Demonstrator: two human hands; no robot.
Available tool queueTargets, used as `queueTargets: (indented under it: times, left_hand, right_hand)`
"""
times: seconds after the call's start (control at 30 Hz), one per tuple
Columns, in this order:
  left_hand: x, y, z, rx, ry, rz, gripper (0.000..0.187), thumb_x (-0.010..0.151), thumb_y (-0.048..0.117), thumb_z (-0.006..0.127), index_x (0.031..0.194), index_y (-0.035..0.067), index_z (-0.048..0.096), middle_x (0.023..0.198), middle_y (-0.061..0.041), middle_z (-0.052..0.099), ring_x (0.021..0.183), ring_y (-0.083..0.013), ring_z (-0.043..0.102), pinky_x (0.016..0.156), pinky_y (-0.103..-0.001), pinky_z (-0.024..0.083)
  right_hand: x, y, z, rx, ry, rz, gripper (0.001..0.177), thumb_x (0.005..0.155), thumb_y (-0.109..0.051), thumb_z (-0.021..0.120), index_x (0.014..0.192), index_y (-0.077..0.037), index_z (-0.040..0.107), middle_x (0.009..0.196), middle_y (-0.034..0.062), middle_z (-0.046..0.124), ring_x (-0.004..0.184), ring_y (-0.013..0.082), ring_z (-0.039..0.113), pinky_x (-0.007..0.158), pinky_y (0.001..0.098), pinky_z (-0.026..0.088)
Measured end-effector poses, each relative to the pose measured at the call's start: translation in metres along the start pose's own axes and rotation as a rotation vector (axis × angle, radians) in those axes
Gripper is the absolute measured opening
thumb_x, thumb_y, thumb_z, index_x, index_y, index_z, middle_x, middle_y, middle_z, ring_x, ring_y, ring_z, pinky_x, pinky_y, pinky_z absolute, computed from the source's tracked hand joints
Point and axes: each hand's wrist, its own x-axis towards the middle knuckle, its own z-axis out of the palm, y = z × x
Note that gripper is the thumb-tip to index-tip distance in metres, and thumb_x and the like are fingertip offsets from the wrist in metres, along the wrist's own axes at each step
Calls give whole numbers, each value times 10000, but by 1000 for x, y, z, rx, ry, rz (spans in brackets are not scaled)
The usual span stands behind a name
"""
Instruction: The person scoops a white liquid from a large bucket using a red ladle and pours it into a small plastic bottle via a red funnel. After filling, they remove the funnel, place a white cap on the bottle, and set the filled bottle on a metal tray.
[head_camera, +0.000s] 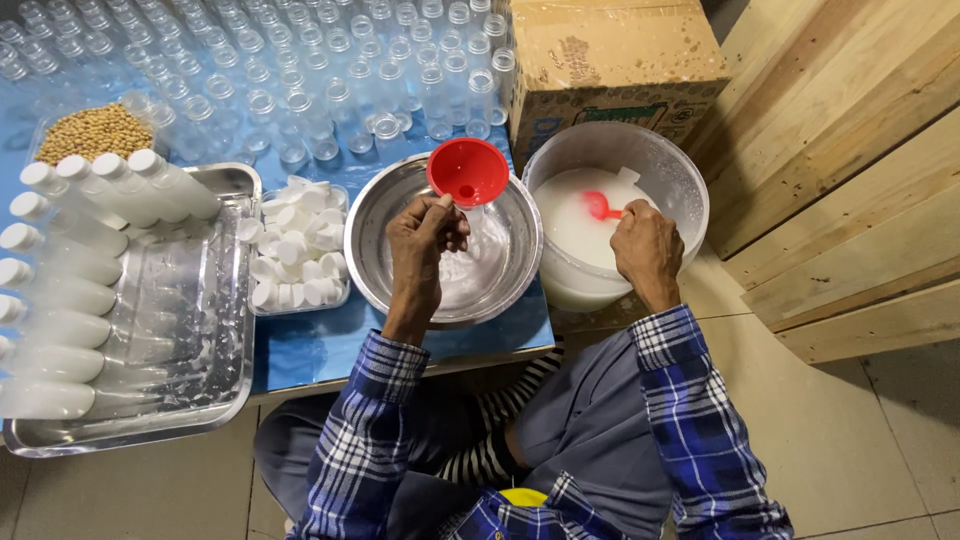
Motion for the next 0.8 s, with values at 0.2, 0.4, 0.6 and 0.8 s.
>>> queueTargets:
  times: [0.2, 0.4, 0.6, 0.8]
  left_hand:
    - [-2, -2, 1, -42, -10, -9, 252, 953, 230, 680, 804, 29, 655, 605, -142, 649, 459, -159, 627, 454, -185, 441]
    - [-2, -1, 1, -57, -17, -6, 243, 947, 235, 673, 810, 35, 665, 615, -144, 662, 461, -164, 634, 459, -193, 440]
    - [-3, 0, 1, -58, -24, -4, 239, 956, 236, 662, 816, 43, 651, 618, -126, 663, 458, -150, 628, 458, -187, 429]
    - [0, -9, -5, -58, -18, 11, 243, 959, 245, 675, 831, 40, 657, 626, -140, 673, 454, -157, 634, 455, -187, 432]
  right_hand:
    - [-1, -3, -6, 68, -116, -32, 289, 978, -270, 478, 1071, -177, 736, 772, 96, 747, 952, 416, 729, 869, 581, 548]
    - [-5, -11, -8, 51, 59, -34, 277, 1004, -197, 460, 1108, -128, 706, 956, 244, 740, 995, 495, 696, 853, 607, 543]
    - [-3, 3, 3, 25, -11, -8, 286, 949, -235, 488, 1021, -107, 734, 940, 268, 734, 984, 532, 692, 846, 628, 543]
    - [-16, -30, -23, 54, -120, -96, 298, 991, -268, 503, 1156, -185, 737, 1006, 147, 772, 1029, 466, 704, 887, 612, 545]
